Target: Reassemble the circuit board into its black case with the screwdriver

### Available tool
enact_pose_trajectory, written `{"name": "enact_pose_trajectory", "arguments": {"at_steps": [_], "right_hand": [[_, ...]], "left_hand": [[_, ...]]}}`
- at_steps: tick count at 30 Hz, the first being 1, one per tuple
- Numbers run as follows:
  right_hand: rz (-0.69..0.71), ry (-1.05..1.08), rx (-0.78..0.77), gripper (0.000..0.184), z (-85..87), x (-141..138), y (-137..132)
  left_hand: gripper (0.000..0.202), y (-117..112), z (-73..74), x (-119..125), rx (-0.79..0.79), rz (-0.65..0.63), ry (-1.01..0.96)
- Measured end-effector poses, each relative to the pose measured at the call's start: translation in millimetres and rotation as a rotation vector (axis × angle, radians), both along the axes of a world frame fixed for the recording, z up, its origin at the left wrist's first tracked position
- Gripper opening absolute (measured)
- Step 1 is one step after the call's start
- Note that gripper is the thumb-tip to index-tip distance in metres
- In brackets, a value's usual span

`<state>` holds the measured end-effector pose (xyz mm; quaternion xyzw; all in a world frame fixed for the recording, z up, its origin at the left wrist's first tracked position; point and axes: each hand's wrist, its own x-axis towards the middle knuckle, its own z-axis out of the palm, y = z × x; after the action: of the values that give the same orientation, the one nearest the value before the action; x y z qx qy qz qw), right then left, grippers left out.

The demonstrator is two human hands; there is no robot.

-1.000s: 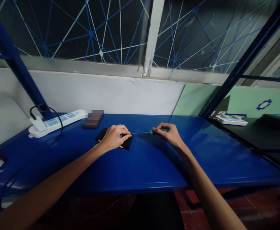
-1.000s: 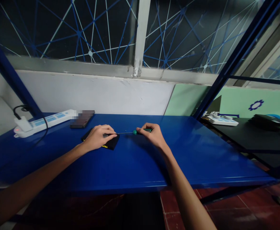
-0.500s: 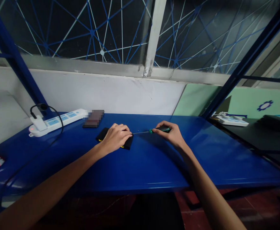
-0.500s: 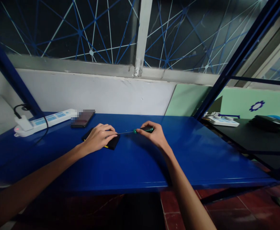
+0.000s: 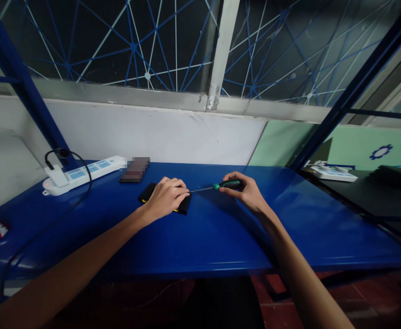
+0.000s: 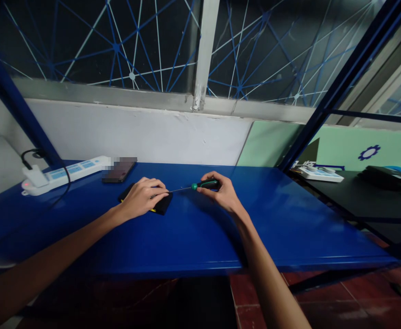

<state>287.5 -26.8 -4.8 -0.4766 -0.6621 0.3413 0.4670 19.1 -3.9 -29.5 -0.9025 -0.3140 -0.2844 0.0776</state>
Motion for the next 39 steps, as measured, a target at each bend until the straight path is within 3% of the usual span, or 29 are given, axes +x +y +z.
{"name": "enact_pose_trajectory", "arguments": {"at_steps": [21, 23, 30, 39], "right_hand": [[-0.036, 0.030, -0.065, 0.032, 2.4, -2.2, -2.4], [-0.046, 0.030, -0.062, 0.032, 3.0, -1.8, -2.3], [-0.122, 0.073, -0.006, 0.032, 4.4, 5.0, -0.9], [-0.210, 0.052, 0.016, 0.030, 4.9, 8.5, 0.4]], "left_hand": [[0.016, -0.9, 9.7, 0.3, -0.169, 0.001, -0.167], [0.025, -0.1, 13.3, -2.3, -0.211, 0.015, -0.137], [0.087, 9.9, 16.6, -21.3, -0.420, -0.040, 0.125], [0.081, 8.8, 6.2, -17.8, -0.443, -0.077, 0.156]]}}
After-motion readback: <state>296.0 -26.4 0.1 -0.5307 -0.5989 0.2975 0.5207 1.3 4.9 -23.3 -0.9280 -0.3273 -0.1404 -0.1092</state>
